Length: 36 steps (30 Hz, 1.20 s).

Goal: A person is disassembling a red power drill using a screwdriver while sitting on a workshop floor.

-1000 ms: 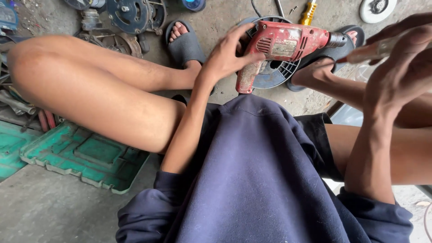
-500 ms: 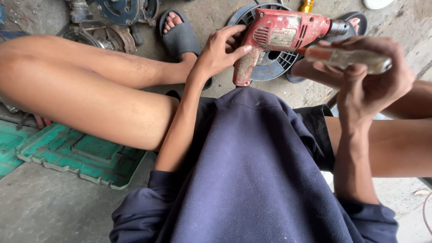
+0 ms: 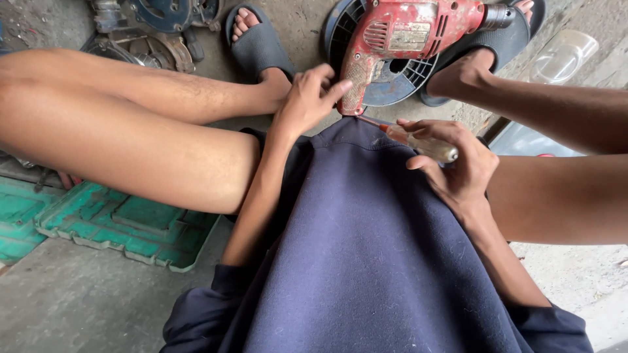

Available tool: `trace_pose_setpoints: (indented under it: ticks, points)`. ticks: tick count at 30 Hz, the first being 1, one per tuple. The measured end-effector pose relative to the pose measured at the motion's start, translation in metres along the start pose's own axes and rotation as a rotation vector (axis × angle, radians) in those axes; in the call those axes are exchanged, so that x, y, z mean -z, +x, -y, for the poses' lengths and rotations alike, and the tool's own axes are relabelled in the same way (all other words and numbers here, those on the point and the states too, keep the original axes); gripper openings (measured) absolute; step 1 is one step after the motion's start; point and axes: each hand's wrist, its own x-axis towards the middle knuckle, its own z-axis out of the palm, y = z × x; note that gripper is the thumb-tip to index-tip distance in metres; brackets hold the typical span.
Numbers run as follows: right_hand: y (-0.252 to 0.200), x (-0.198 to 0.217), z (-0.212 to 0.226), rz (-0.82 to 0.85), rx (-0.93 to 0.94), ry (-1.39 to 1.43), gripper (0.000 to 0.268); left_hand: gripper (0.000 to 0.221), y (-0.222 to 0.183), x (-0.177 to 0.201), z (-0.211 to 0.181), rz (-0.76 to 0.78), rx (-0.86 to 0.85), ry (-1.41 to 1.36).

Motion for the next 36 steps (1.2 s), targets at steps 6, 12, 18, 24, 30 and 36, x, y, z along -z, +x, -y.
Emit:
trace_pose_setpoints:
  ticks: [6,12,18,24,30,36]
  points:
    - [-0.006,-0.007,0.006,0.021,0.023,0.006,0.048,0.044,-0.011,-0.015,0.005,-0.008,-0.019,-0.053]
    - [-0.009,-0.007,0.009,-0.018,0.052,-0.051,0.047,0.041,-0.008,-0.021,0.006,-0.015,-0.004,-0.061]
    - [-0.011,-0.008,0.011,-0.008,0.060,-0.077,0.044,0.041,-0.008,-0.025,0.009,-0.031,-0.015,-0.066]
    - [-0.015,-0.008,0.008,-0.020,0.061,-0.077,0.045,0.038,-0.008,-0.028,0.010,-0.038,-0.015,-0.062]
    - [-0.014,-0.013,0.009,-0.017,0.076,-0.132,0.046,0.032,-0.006,-0.028,0.010,-0.044,-0.048,-0.080]
    - [-0.016,-0.013,0.005,0.048,0.112,-0.083,0.044,0.032,-0.004,-0.030,0.012,-0.046,-0.033,-0.063]
